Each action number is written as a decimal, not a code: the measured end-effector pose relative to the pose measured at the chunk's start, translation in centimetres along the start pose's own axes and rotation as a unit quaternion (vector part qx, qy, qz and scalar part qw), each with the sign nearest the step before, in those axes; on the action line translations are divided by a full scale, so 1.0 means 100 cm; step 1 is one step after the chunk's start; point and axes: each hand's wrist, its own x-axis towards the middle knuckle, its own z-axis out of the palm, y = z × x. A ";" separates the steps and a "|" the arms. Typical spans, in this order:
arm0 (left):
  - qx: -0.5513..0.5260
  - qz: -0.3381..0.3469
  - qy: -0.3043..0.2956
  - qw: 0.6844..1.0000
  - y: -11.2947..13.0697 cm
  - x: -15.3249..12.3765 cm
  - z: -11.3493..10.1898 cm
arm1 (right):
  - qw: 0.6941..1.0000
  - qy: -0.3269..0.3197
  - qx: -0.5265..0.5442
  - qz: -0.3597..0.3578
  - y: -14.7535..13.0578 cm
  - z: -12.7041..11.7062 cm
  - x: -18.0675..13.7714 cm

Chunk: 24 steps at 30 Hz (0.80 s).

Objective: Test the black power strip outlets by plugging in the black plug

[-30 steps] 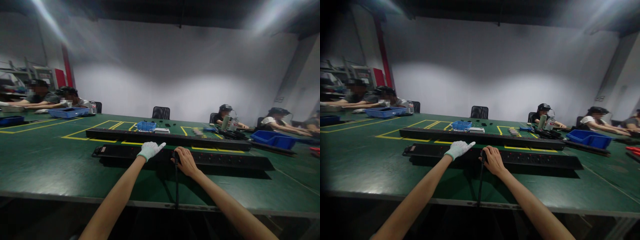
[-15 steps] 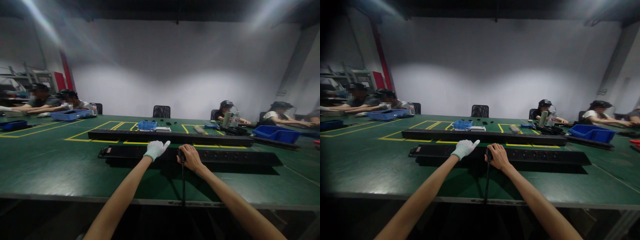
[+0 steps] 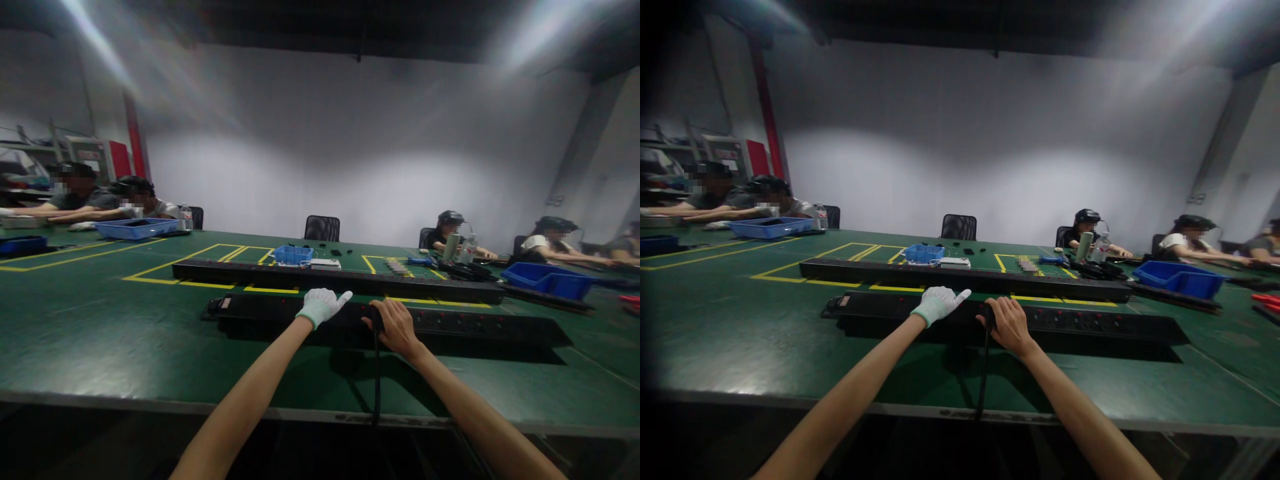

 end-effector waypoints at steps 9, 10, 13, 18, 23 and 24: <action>-0.018 -0.013 0.017 1.000 0.000 0.001 0.003 | 0.997 0.053 0.051 0.015 -0.018 0.008 0.005; -0.019 -0.013 0.017 1.000 0.001 0.000 0.002 | 0.999 0.012 0.051 0.002 -0.022 0.010 0.007; -0.019 -0.008 0.014 1.000 0.001 -0.002 0.000 | 0.996 -0.077 0.041 -0.018 -0.035 0.017 0.013; -0.017 -0.001 0.012 1.000 0.003 -0.004 -0.002 | 0.990 -0.129 0.007 -0.051 -0.052 0.021 0.029; -0.023 0.014 0.006 1.000 0.003 -0.008 -0.006 | 0.985 -0.145 0.027 -0.091 -0.041 0.018 0.037; -0.026 0.020 0.005 0.999 0.002 -0.009 -0.006 | 0.985 -0.141 0.037 -0.090 -0.037 0.018 0.036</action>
